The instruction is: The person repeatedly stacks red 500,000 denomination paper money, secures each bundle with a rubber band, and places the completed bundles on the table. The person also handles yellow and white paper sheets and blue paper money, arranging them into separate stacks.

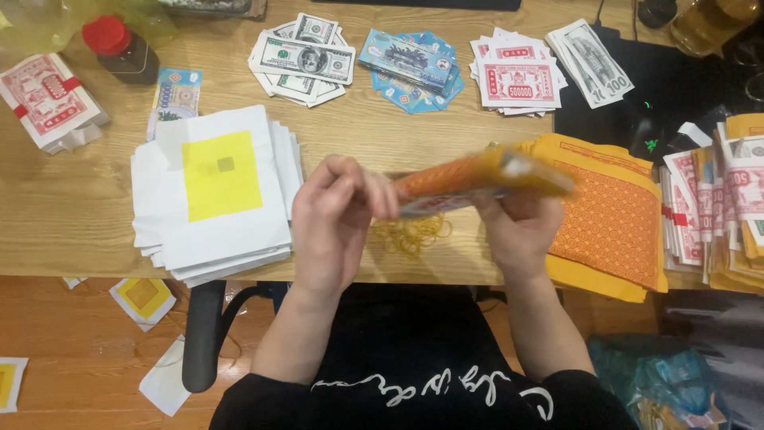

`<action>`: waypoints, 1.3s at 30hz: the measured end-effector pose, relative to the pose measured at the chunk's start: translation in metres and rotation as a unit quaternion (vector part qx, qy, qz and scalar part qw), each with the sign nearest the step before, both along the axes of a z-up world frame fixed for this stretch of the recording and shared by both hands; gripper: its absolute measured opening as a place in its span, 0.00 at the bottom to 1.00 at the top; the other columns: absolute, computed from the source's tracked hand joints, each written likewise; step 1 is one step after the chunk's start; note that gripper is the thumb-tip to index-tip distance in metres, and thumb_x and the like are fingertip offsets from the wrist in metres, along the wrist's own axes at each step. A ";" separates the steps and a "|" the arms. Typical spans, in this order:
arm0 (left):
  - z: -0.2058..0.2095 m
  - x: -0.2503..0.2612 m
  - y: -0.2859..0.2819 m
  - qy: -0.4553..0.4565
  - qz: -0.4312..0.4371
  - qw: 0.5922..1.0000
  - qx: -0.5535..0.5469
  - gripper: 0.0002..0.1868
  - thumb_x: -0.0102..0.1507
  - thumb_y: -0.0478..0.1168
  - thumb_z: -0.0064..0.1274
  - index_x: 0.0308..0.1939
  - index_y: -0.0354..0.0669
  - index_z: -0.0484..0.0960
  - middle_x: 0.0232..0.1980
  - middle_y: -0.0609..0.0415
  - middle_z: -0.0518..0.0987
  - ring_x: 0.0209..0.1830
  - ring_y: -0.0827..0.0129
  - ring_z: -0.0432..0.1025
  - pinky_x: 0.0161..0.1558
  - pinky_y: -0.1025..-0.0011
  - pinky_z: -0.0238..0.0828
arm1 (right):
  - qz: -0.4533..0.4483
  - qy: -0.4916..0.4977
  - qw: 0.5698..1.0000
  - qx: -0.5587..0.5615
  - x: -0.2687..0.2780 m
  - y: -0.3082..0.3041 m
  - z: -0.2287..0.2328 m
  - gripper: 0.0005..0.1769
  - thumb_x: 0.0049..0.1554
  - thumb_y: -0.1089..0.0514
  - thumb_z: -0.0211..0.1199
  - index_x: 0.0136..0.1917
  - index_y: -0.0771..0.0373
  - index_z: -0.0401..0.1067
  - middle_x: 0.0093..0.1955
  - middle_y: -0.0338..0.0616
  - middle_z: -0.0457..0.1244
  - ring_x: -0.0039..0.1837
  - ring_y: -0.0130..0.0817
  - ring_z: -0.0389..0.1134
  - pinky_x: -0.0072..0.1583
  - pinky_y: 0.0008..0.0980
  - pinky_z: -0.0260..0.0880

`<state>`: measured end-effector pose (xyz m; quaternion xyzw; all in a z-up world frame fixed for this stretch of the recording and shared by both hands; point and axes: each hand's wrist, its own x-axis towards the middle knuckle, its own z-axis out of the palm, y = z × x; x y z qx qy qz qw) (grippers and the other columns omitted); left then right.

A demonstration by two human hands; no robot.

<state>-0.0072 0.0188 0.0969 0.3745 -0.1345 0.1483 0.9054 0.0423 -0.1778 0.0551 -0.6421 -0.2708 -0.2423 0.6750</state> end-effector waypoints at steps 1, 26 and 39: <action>-0.007 0.005 -0.002 0.000 -0.001 1.000 0.000 0.10 0.66 0.41 0.42 0.36 0.36 0.67 0.21 0.44 0.72 0.28 0.57 0.73 0.41 0.63 0.72 | -0.001 0.000 1.000 0.000 0.004 -0.003 0.000 0.15 0.51 0.71 0.69 0.50 0.69 0.67 0.42 0.48 0.64 0.44 0.40 0.68 0.51 0.43 0.72; -0.006 -0.032 0.084 0.015 0.145 0.952 0.271 0.20 0.67 0.37 0.51 0.62 0.38 0.67 0.65 0.49 0.71 0.68 0.67 0.66 0.71 0.72 0.63 | 0.023 0.253 0.964 -0.078 -0.030 0.012 0.029 0.24 0.65 0.47 0.52 0.60 0.73 0.66 0.51 0.53 0.64 0.52 0.40 0.69 0.59 0.36 0.75; -0.083 -0.089 0.426 0.469 0.327 0.717 0.398 0.19 0.62 0.37 0.49 0.58 0.47 0.74 0.48 0.56 0.81 0.40 0.77 0.77 0.37 0.77 0.75 | -0.022 0.270 0.943 -0.195 -0.051 -0.027 0.025 0.11 0.69 0.67 0.45 0.58 0.74 0.67 0.51 0.57 0.64 0.52 0.43 0.69 0.62 0.37 0.73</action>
